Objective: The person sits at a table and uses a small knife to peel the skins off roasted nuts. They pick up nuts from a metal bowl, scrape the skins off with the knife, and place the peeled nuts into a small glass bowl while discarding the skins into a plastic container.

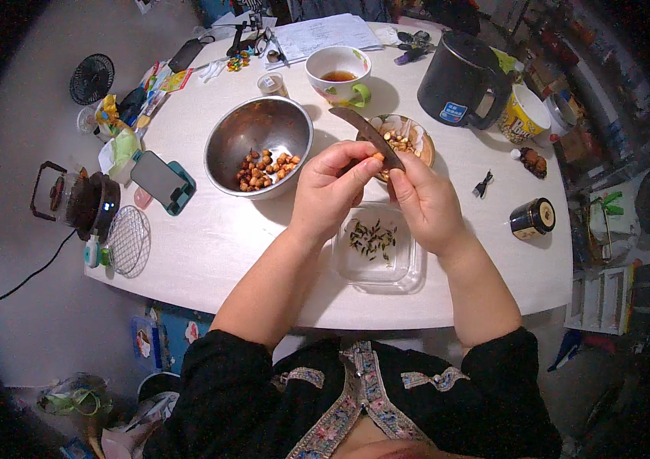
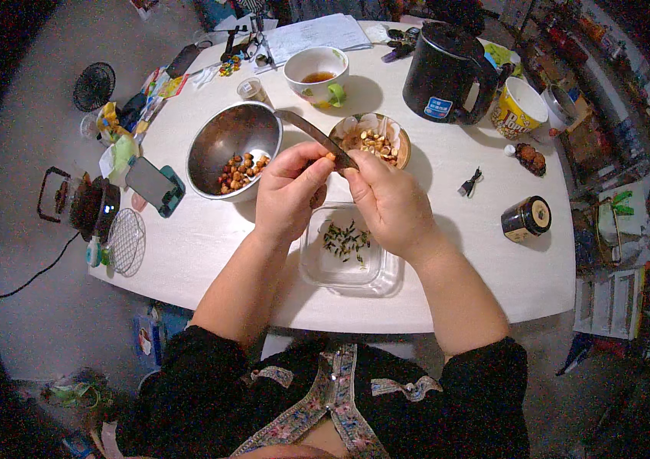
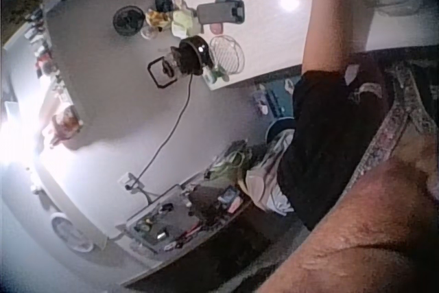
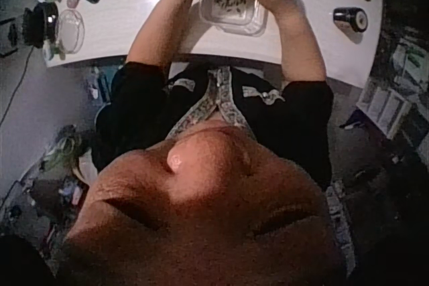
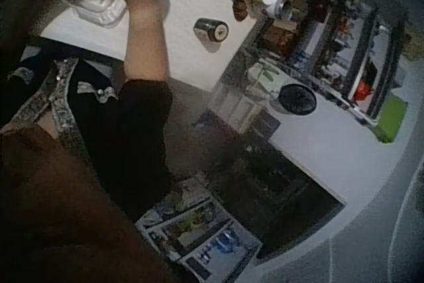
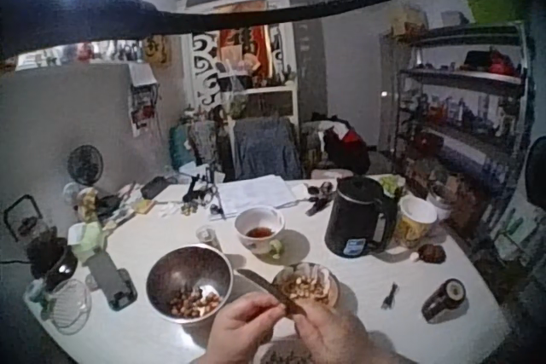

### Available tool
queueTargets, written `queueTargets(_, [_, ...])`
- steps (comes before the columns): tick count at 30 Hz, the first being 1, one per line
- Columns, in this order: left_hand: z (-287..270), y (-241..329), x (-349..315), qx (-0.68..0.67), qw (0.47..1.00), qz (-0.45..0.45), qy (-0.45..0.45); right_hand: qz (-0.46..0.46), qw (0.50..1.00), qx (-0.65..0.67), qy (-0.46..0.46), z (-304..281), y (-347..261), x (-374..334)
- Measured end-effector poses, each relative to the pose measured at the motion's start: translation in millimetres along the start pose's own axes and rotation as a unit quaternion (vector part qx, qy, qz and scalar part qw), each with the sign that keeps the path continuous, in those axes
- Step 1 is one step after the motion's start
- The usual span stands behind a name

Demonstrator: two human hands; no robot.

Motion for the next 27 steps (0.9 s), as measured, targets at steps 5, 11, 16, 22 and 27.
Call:
queueTargets(5, [0.3, -1.1, 0.8, -0.024, 1.0, -0.003, -0.003, 0.003, 1.0, 0.02, -0.011, 1.4, 0.9, 0.5])
queueTargets(11, [1.3, 7.9, 0.2, 0.043, 0.997, 0.049, -0.028, 0.008, 1.0, -0.012, 0.0, 3.2, 5.4, -0.8])
queueTargets(16, [3.1, 16.1, 3.7, 0.125, 0.986, 0.1, -0.034, 0.037, 0.999, -0.003, 0.007, 5.8, 10.5, 0.2])
queueTargets(22, [4.8, 24.3, 2.3, 0.221, 0.962, 0.157, -0.03, 0.063, 0.998, -0.019, 0.02, 7.0, 16.8, -1.3])
queueTargets(27, [8.8, 24.5, 0.3, 0.207, 0.97, 0.127, -0.008, 0.014, 0.991, -0.115, 0.067, 2.1, 4.9, -1.2])
Point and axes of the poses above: each hand's wrist, its own x-axis towards the middle knuckle, its own z-axis out of the palm, y = z × x, the point moved 9 cm from there along x, towards the middle knuckle, and after that the axes turned 10 degrees about z, right-handed, at the moved point
